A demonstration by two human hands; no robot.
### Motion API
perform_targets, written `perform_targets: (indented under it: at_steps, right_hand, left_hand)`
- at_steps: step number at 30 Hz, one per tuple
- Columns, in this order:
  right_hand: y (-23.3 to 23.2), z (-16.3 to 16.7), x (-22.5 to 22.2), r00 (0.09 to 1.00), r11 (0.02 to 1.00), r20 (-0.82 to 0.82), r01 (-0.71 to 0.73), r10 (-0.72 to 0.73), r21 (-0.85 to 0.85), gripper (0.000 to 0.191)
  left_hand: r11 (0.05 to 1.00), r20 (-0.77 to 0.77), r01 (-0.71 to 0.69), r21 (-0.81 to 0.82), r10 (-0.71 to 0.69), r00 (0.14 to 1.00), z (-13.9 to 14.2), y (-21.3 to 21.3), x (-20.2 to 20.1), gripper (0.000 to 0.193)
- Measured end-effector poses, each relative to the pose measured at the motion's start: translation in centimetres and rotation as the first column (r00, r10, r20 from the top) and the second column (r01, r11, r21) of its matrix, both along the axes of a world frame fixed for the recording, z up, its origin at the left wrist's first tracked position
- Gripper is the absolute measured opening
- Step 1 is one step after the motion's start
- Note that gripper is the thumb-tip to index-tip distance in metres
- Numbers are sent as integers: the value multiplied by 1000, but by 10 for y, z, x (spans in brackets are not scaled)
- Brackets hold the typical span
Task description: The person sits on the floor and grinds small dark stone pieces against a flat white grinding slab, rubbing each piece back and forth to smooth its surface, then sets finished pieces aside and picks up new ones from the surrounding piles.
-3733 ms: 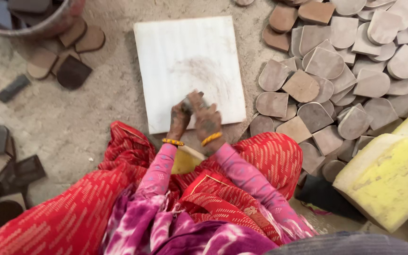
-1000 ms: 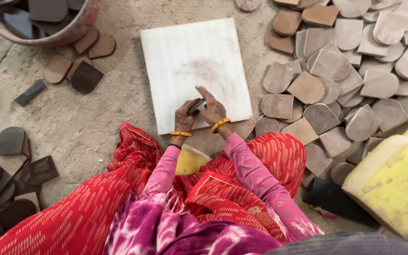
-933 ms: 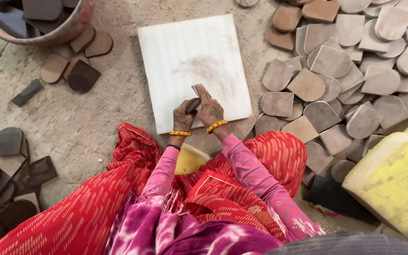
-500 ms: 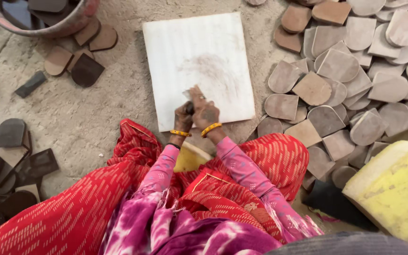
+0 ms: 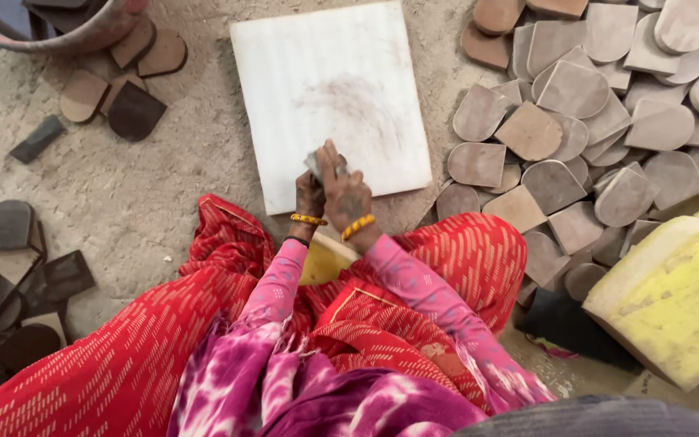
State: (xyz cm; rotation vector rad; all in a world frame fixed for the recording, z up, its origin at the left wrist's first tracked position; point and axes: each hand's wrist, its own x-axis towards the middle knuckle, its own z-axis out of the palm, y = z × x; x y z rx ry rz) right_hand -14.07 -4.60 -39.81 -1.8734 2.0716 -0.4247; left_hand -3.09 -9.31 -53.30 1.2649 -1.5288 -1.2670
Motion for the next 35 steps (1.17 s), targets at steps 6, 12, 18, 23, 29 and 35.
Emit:
perform_targets:
  at_steps: [6,12,18,23,29,35]
  right_hand:
    - [-42,-103,-41,932,995,351,-75,91,-61,77]
    - [-39,-104,-48,946,992,313,56,-89,113,74]
    - [-37,-24,-29,976,997,202,82,-82,5,81]
    - [2,0,4,996,974,48,-64,76,-216,76]
    - [-27,-23,-29,998,992,-4,-58,58,-114,68]
    - [-36,-57,-23,994,997,-90,-70,67,-30,75]
  left_hand:
    - [999,-190,-4,-42,-4,982,15,-4,2,36]
    - [994,-345,71,-78,-94,934,55,2,-3,44]
    - [978,60,4,-208,9,998,52,-14,-6,36]
    - [997,266,-37,69,17,964,20,-3,18,17]
    - [952,259,93,-293,-14,966,26,2,14,42]
    - [979,126,117,-165,-97,987,44,-1,12,58]
